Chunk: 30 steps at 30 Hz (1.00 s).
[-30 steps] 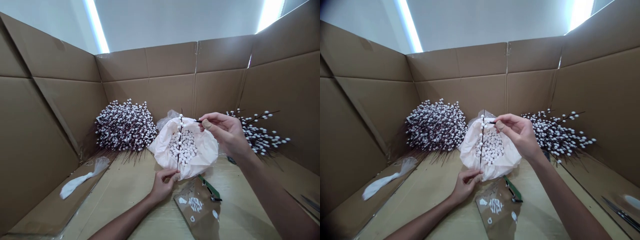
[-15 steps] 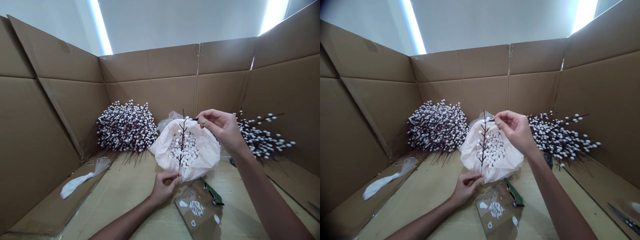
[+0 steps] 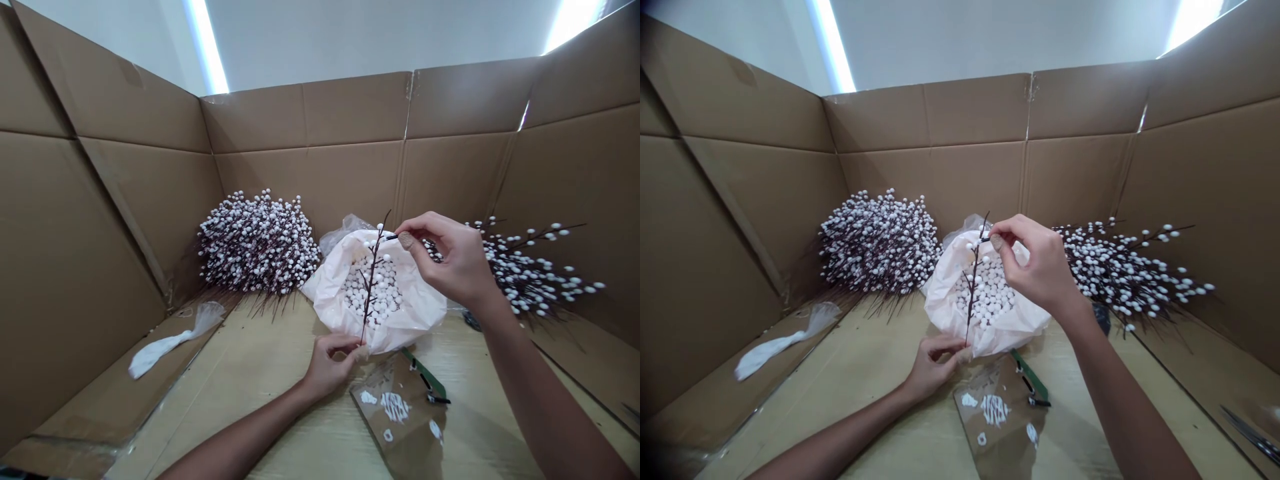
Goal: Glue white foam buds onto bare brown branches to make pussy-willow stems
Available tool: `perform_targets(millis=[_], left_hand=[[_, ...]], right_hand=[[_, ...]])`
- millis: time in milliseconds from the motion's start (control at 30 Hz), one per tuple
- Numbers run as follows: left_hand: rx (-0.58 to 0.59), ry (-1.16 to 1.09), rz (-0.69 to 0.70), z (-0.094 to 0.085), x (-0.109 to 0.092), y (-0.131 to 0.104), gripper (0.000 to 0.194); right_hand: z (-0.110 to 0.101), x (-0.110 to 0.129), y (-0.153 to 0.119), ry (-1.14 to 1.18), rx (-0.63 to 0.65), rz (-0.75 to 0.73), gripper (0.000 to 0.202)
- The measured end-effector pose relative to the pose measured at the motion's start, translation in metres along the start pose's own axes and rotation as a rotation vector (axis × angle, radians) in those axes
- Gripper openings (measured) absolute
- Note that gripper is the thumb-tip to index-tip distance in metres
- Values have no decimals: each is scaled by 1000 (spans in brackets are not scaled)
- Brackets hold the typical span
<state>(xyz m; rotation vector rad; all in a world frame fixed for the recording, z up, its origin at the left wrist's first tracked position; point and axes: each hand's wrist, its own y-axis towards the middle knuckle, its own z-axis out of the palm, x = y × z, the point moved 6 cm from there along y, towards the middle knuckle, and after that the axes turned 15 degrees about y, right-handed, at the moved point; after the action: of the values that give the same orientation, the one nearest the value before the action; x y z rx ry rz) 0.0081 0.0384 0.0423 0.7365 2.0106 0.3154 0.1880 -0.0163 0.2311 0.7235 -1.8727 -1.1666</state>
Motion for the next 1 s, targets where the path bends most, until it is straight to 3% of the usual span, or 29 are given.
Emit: perform_targets(millis=[233,1000], left_hand=[[23,-16,-19,1,-1,0,16],[22,-41,6,1,0,1,15]], right_hand=[[4,9,0,-183,27,-94,12],[2,5,1,-218,51,-95,13]])
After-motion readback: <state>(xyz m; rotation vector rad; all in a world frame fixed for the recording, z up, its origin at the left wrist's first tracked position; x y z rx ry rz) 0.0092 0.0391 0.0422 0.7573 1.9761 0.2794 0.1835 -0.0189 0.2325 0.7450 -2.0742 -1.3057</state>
